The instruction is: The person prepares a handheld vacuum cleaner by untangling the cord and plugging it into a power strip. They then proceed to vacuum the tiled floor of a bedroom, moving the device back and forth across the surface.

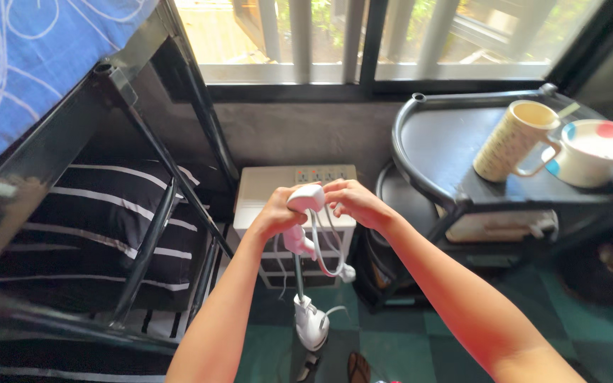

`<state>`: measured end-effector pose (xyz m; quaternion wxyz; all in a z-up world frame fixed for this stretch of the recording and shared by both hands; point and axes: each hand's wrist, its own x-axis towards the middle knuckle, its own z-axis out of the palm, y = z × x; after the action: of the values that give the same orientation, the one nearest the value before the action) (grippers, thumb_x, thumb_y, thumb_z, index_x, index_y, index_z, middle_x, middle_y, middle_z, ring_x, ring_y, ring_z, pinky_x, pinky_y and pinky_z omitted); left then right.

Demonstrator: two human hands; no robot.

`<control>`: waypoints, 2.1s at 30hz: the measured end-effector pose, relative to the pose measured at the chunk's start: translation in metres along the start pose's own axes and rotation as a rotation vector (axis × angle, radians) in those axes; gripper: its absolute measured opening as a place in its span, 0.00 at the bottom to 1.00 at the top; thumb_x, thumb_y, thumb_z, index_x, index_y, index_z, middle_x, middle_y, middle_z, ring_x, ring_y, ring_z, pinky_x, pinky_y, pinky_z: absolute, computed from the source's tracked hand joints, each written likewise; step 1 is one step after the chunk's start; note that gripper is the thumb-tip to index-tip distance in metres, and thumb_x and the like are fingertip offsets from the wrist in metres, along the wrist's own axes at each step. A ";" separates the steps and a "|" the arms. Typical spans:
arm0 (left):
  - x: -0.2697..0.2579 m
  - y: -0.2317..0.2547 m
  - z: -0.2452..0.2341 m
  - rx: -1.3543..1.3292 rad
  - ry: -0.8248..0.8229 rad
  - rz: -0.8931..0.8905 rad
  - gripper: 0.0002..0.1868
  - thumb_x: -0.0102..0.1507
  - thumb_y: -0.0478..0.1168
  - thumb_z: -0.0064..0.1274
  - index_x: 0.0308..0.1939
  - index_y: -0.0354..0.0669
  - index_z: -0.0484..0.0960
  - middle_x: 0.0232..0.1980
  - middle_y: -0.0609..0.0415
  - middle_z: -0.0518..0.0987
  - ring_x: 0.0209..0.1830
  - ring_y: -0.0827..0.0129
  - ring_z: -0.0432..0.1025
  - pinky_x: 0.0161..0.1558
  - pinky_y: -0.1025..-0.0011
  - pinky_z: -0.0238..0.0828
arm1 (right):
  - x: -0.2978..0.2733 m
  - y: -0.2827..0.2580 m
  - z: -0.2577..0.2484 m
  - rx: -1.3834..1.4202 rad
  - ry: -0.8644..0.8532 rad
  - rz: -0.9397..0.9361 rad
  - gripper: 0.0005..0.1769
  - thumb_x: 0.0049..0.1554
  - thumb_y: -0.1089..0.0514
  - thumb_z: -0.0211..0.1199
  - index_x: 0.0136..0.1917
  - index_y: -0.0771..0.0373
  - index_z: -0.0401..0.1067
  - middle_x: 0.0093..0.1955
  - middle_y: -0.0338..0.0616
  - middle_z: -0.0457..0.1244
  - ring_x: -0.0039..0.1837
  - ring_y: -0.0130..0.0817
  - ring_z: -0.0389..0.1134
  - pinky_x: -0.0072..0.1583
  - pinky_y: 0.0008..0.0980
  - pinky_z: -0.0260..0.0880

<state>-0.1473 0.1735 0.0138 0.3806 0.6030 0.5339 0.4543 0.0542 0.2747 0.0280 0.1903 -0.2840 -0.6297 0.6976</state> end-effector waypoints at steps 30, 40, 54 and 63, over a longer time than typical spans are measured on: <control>0.057 -0.009 -0.020 -0.094 0.208 -0.029 0.33 0.45 0.23 0.50 0.55 0.40 0.85 0.44 0.60 0.85 0.43 0.81 0.75 0.45 0.77 0.73 | 0.208 0.257 -0.047 -0.811 -0.570 -0.018 0.13 0.47 0.56 0.65 0.45 0.57 0.84 0.43 0.48 0.73 0.48 0.37 0.73 0.53 0.38 0.71; 0.054 -0.073 -0.055 -0.070 0.481 -0.165 0.18 0.50 0.23 0.56 0.44 0.33 0.86 0.32 0.56 0.80 0.32 0.78 0.73 0.35 0.73 0.74 | 0.212 0.278 -0.131 -1.225 -0.154 0.317 0.08 0.44 0.55 0.72 0.33 0.62 0.79 0.33 0.51 0.68 0.40 0.44 0.75 0.46 0.37 0.76; 0.058 -0.061 -0.056 0.058 0.657 -0.304 0.16 0.48 0.26 0.58 0.40 0.37 0.85 0.29 0.57 0.82 0.30 0.74 0.77 0.36 0.72 0.74 | 0.251 0.119 -0.148 -0.629 0.539 0.065 0.21 0.64 0.42 0.55 0.48 0.61 0.78 0.35 0.50 0.71 0.35 0.38 0.75 0.44 0.36 0.76; 0.044 -0.081 -0.070 -0.021 0.918 -0.301 0.18 0.47 0.23 0.55 0.39 0.38 0.89 0.29 0.58 0.80 0.27 0.77 0.74 0.30 0.73 0.71 | 0.289 0.145 -0.180 -0.905 0.242 0.393 0.28 0.62 0.36 0.60 0.47 0.63 0.82 0.42 0.46 0.71 0.40 0.44 0.75 0.53 0.37 0.72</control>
<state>-0.2374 0.2263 -0.0356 0.1731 0.2523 0.7235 0.6188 -0.0398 0.5743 -0.1681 -0.0147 -0.5299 -0.7769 0.3397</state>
